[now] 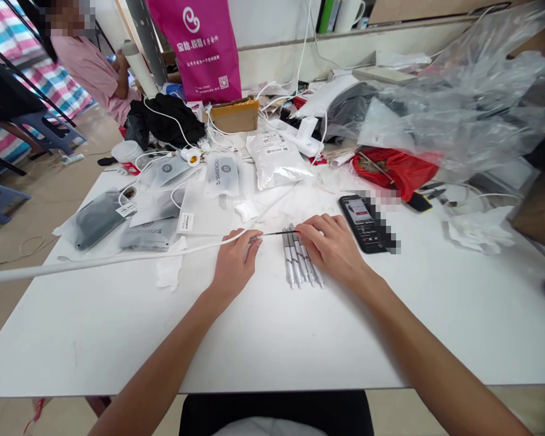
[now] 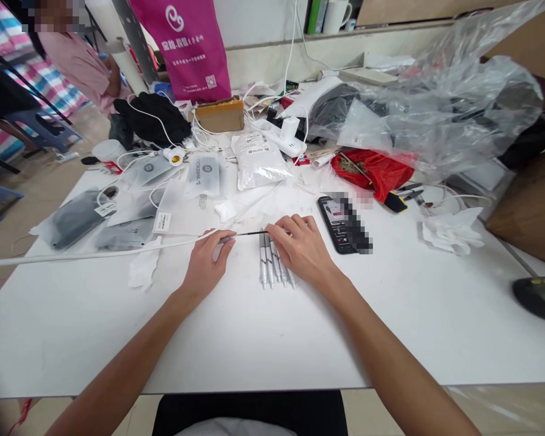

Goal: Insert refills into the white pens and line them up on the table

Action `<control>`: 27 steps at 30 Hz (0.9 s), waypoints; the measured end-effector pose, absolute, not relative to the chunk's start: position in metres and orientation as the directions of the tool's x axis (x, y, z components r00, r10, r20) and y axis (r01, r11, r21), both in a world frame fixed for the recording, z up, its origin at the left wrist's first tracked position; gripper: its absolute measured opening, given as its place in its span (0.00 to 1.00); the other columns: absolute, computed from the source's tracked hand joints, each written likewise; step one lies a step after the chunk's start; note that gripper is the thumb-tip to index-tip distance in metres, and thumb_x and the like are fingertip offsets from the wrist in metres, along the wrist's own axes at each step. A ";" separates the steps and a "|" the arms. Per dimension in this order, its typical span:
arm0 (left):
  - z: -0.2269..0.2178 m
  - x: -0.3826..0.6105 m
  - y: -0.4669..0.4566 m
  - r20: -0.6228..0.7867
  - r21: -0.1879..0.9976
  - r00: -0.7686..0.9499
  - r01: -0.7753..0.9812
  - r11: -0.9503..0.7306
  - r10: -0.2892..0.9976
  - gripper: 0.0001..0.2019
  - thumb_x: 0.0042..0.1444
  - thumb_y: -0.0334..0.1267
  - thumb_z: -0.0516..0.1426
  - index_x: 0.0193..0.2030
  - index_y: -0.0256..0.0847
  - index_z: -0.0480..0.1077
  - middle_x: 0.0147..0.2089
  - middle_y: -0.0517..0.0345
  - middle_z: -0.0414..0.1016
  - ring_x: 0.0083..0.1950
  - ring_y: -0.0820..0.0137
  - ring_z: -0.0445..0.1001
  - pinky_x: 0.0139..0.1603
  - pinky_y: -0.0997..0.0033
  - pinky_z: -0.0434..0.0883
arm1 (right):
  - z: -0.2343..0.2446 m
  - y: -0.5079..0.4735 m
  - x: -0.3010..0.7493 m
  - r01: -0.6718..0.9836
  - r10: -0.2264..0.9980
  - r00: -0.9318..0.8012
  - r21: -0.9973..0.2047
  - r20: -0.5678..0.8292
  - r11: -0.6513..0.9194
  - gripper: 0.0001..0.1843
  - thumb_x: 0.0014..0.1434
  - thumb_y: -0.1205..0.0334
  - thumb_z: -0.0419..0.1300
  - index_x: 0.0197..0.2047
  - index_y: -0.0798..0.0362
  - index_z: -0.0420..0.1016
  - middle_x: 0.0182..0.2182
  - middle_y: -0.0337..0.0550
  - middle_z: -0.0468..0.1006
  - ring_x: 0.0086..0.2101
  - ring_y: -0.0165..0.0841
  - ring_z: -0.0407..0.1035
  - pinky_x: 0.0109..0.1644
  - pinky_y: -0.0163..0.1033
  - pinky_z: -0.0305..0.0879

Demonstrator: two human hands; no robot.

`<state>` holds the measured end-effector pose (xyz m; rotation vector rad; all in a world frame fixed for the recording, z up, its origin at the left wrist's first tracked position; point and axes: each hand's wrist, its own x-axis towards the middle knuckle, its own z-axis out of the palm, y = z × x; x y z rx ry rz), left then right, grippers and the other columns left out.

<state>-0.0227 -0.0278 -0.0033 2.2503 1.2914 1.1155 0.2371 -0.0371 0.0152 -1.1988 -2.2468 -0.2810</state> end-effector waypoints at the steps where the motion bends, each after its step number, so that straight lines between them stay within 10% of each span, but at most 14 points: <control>1: -0.003 -0.023 -0.028 0.468 0.604 0.289 0.586 -0.541 0.835 0.08 0.77 0.38 0.54 0.54 0.45 0.74 0.47 0.55 0.85 0.47 0.63 0.80 0.59 0.54 0.71 | 0.015 -0.037 0.237 0.813 0.692 -0.433 -0.082 0.577 0.577 0.09 0.74 0.69 0.54 0.52 0.49 0.71 0.41 0.46 0.80 0.39 0.41 0.67 0.45 0.48 0.55; 27: -0.002 -0.019 -0.031 0.514 0.571 0.371 0.525 -0.631 0.773 0.08 0.76 0.39 0.56 0.54 0.45 0.78 0.43 0.56 0.82 0.42 0.68 0.78 0.48 0.63 0.73 | 0.011 -0.039 0.234 0.771 0.657 -0.523 -0.026 0.543 0.636 0.16 0.69 0.77 0.55 0.53 0.49 0.73 0.42 0.46 0.80 0.40 0.39 0.68 0.45 0.47 0.56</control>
